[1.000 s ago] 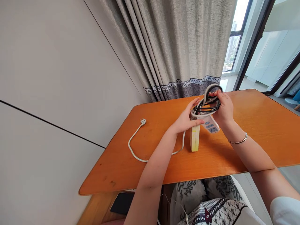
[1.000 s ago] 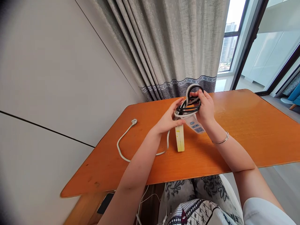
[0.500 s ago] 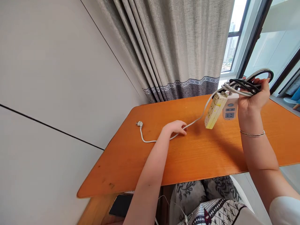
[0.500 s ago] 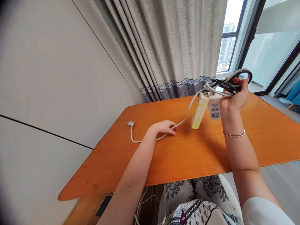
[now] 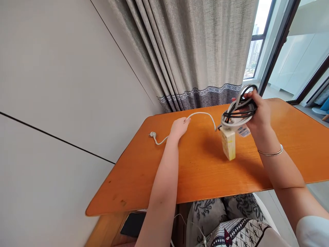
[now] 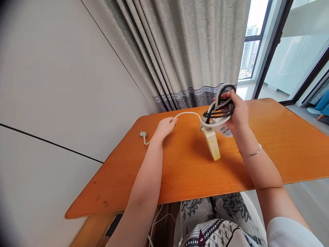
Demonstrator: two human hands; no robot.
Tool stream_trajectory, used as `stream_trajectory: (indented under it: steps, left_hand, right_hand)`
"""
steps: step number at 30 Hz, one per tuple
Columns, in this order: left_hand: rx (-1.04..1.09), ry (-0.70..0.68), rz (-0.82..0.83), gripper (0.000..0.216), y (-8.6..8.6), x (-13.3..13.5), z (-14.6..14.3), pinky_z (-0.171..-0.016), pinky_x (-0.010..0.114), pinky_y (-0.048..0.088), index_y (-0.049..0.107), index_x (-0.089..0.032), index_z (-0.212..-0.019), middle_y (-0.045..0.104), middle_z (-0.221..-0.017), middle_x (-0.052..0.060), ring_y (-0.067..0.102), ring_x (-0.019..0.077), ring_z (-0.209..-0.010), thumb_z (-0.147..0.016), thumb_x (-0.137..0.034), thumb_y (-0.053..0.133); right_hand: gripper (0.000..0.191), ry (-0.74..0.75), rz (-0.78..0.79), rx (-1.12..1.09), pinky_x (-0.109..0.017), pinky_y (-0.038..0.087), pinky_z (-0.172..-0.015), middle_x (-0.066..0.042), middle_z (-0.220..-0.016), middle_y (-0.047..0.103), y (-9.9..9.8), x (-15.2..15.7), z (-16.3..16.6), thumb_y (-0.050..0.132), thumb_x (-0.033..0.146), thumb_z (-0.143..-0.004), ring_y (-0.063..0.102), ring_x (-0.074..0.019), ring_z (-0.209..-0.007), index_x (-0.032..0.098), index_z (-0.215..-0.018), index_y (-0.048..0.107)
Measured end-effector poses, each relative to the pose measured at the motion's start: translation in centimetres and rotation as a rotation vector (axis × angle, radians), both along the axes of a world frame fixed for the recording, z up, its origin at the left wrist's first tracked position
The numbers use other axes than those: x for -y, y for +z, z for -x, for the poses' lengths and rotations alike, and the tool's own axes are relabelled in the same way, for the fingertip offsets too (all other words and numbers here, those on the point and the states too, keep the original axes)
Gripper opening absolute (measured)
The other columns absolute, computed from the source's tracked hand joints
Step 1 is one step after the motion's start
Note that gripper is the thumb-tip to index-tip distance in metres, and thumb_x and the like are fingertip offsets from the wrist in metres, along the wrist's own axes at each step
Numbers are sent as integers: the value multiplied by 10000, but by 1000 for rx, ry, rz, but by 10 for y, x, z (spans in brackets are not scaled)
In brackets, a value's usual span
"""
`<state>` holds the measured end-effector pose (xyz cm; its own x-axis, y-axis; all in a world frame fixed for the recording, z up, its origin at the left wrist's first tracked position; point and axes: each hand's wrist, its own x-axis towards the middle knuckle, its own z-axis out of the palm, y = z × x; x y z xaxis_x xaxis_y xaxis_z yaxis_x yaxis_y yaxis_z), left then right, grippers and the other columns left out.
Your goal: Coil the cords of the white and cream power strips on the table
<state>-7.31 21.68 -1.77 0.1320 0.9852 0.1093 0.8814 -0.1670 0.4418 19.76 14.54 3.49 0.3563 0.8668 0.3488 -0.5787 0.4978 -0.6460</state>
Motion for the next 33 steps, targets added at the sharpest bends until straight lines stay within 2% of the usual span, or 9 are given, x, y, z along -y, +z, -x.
stream_trajectory:
  steps: [5,8,11,15,21,25,28,30,33]
  left_hand:
    - [510,-239,-226,196,21,32,-29,-706,271,414,633,-174,-919,654,-850,36,570,161,-766,-901,-339,529]
    - [799,-478,-227,218,28,56,-48,-689,244,444,629,-186,-1024,651,-919,39,578,131,-768,-867,-335,603]
    - [1017,-606,-256,225,33,76,-60,-649,223,465,594,-206,-1035,623,-924,21,566,98,-706,-849,-322,645]
    - [1172,-659,-272,308,32,80,-62,-710,239,515,551,-230,-1059,616,-924,0,615,104,-755,-820,-348,706]
    - [1126,-759,-36,659,14,51,-57,-1054,412,451,508,-237,-1219,627,-1219,96,601,258,-1202,-712,-553,786]
    - [937,-863,92,1091,0,40,-61,-1188,494,292,360,-224,-1448,432,-1513,176,377,376,-1432,-568,-660,836]
    - [898,-878,128,1335,-12,38,-69,-1235,505,175,163,-248,-1558,240,-1631,176,216,382,-1511,-500,-643,875]
    - [955,-877,182,1407,-24,36,-76,-1229,516,193,103,-284,-1571,176,-1657,164,204,376,-1519,-461,-593,911]
    - [1087,-883,422,1276,-46,34,-84,-1131,546,369,309,-272,-1509,410,-1550,181,407,403,-1418,-436,-635,896]
  right_hand:
    - [350,184,-5,357,-324,573,-738,-5,-769,668,-14,18,32,777,518,-760,655,-170,-765,213,-694,619]
    - [381,49,-105,575,-364,536,-874,-18,-834,693,-14,29,39,718,561,-811,652,-198,-912,219,-671,623]
    - [378,-97,-207,751,-411,465,-999,-23,-917,703,-12,34,37,662,565,-861,604,-231,-1112,231,-685,642]
    - [416,-75,-217,809,-343,507,-835,-11,-784,660,-12,29,33,600,605,-889,625,-184,-863,224,-728,644]
    - [440,-112,-56,516,-239,476,-623,27,-686,584,-23,0,27,683,598,-820,549,-108,-641,206,-664,558]
    - [390,-151,21,208,-230,504,-563,40,-685,583,-26,-21,11,687,549,-836,591,-106,-602,213,-710,533]
    - [350,-149,41,8,-243,553,-596,37,-720,627,-23,-28,-1,681,488,-857,634,-110,-633,210,-716,524]
    - [329,-138,44,-94,-261,583,-654,35,-735,644,-23,-29,-7,679,462,-865,660,-117,-684,211,-722,523]
    - [330,-131,32,-125,-297,600,-741,39,-735,640,-26,-31,-9,678,473,-866,686,-132,-768,220,-726,519]
